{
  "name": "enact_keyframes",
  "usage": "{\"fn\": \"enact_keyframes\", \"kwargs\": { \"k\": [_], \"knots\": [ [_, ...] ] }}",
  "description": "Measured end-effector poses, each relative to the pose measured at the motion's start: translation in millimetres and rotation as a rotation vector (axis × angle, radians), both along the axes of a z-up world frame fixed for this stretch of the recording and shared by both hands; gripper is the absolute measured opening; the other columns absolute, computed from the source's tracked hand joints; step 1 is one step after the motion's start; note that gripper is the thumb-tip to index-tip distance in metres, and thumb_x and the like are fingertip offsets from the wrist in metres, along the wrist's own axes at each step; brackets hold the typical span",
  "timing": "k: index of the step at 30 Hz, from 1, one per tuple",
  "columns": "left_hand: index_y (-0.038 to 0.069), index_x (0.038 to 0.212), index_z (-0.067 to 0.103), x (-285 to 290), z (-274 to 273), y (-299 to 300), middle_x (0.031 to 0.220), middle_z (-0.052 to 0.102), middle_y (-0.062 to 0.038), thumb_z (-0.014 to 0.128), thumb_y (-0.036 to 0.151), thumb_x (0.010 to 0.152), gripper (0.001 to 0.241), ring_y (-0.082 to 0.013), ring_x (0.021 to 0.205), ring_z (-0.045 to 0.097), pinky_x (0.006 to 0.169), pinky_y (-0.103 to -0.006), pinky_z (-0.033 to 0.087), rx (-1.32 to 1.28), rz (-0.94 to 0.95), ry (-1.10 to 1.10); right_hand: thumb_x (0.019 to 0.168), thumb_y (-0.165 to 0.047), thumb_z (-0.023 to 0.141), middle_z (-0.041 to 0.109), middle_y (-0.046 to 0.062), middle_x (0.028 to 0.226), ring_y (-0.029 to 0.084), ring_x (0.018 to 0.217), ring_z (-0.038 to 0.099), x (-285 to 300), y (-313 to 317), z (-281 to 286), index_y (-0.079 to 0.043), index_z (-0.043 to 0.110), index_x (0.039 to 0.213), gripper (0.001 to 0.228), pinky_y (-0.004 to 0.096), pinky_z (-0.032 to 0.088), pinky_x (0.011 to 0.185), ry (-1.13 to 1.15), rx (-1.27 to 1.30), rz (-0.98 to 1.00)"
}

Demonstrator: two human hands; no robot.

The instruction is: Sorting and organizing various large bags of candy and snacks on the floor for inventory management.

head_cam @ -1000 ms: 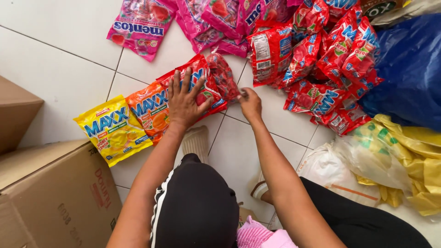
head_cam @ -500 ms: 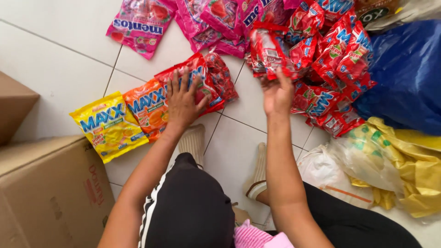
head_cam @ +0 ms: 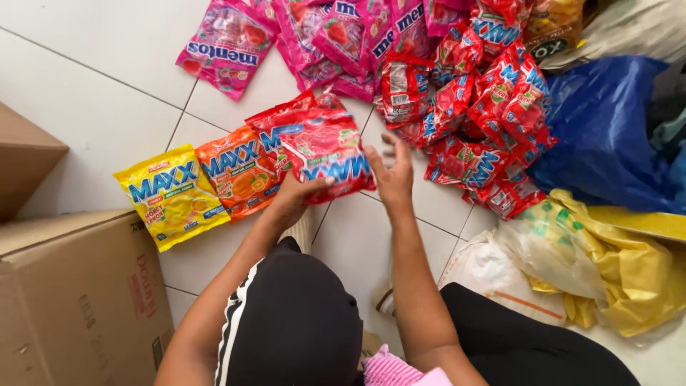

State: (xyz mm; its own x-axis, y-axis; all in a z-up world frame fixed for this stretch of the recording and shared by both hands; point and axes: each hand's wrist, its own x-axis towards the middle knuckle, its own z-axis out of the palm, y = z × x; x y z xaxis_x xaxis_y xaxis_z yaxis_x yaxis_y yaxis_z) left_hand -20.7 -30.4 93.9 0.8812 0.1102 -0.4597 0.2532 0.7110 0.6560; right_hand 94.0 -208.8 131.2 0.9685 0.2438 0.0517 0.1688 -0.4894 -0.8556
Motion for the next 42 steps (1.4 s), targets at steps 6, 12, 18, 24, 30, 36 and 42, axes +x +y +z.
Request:
{"fn": "enact_keyframes", "kwargs": {
  "k": [6,12,18,24,30,36,42],
  "knots": [
    [0.003,0.136,0.057,-3,-19,13,0.115,0.071,-0.005,0.077,0.026,0.088,0.057,-0.0174,0.103,0.07,0.086,-0.0351,0.062,-0.199,-0.045,0.145,0.091,-0.036,0.073,0.073,0.009,0.088,0.018,0.067,0.069,-17,-7,8,-0.001,0.065,0.117,0.044,0.031,0.054,0.057,1.073,0.402,0.229],
    [0.008,0.132,0.056,-12,14,22,0.108,0.074,-0.004,0.081,0.027,0.079,0.061,-0.0147,0.08,0.073,0.064,-0.0329,0.057,-0.016,-0.025,0.289,0.092,-0.026,0.071,0.072,0.0,0.083,0.009,0.067,0.066,-7,-9,-38,-0.002,0.07,0.106,0.027,0.025,0.054,0.061,0.882,0.413,0.083],
    [-0.007,0.138,0.056,-28,-36,20,0.112,0.07,-0.01,0.086,0.024,0.095,0.061,-0.0171,0.089,0.069,0.076,-0.0309,0.058,-0.21,0.059,0.159,0.092,-0.013,0.078,0.071,0.0,0.082,0.006,0.069,0.064,-11,4,-47,0.001,0.071,0.096,0.016,0.024,0.053,0.065,0.733,0.44,0.041],
    [0.008,0.138,0.053,-20,-5,27,0.118,0.07,-0.004,0.08,0.022,0.083,0.063,-0.0126,0.099,0.072,0.083,-0.0319,0.061,-0.059,0.112,0.144,0.09,-0.011,0.073,0.072,0.002,0.113,0.01,0.098,0.069,-4,27,-13,-0.003,0.062,0.131,0.043,0.028,0.057,0.089,0.863,0.54,0.223],
    [0.0,0.131,0.054,-19,-50,28,0.117,0.072,-0.009,0.086,0.017,0.083,0.06,-0.0149,0.104,0.07,0.088,-0.0283,0.058,0.504,0.371,0.057,0.089,-0.009,0.074,0.07,0.009,0.122,0.019,0.107,0.064,17,55,-85,-0.006,0.057,0.144,0.058,0.034,0.053,0.097,0.526,0.181,0.24],
    [0.0,0.122,0.055,-15,15,29,0.122,0.057,-0.02,0.095,0.024,0.072,0.069,-0.0346,0.121,0.053,0.106,-0.0457,0.044,1.365,0.323,0.364,0.09,-0.014,0.078,0.067,0.016,0.132,0.024,0.122,0.063,23,51,-121,-0.008,0.06,0.143,0.056,0.034,0.047,0.106,0.266,-0.069,0.37],
    [0.022,0.148,0.059,43,-15,27,0.162,0.04,-0.013,0.068,0.043,0.103,0.051,-0.04,0.152,0.03,0.123,-0.057,0.022,1.909,-0.038,-0.058,0.099,-0.017,0.073,0.064,0.014,0.139,0.023,0.127,0.061,19,36,-136,-0.005,0.058,0.144,0.049,0.035,0.047,0.107,0.258,0.016,0.382]
  ]
}}
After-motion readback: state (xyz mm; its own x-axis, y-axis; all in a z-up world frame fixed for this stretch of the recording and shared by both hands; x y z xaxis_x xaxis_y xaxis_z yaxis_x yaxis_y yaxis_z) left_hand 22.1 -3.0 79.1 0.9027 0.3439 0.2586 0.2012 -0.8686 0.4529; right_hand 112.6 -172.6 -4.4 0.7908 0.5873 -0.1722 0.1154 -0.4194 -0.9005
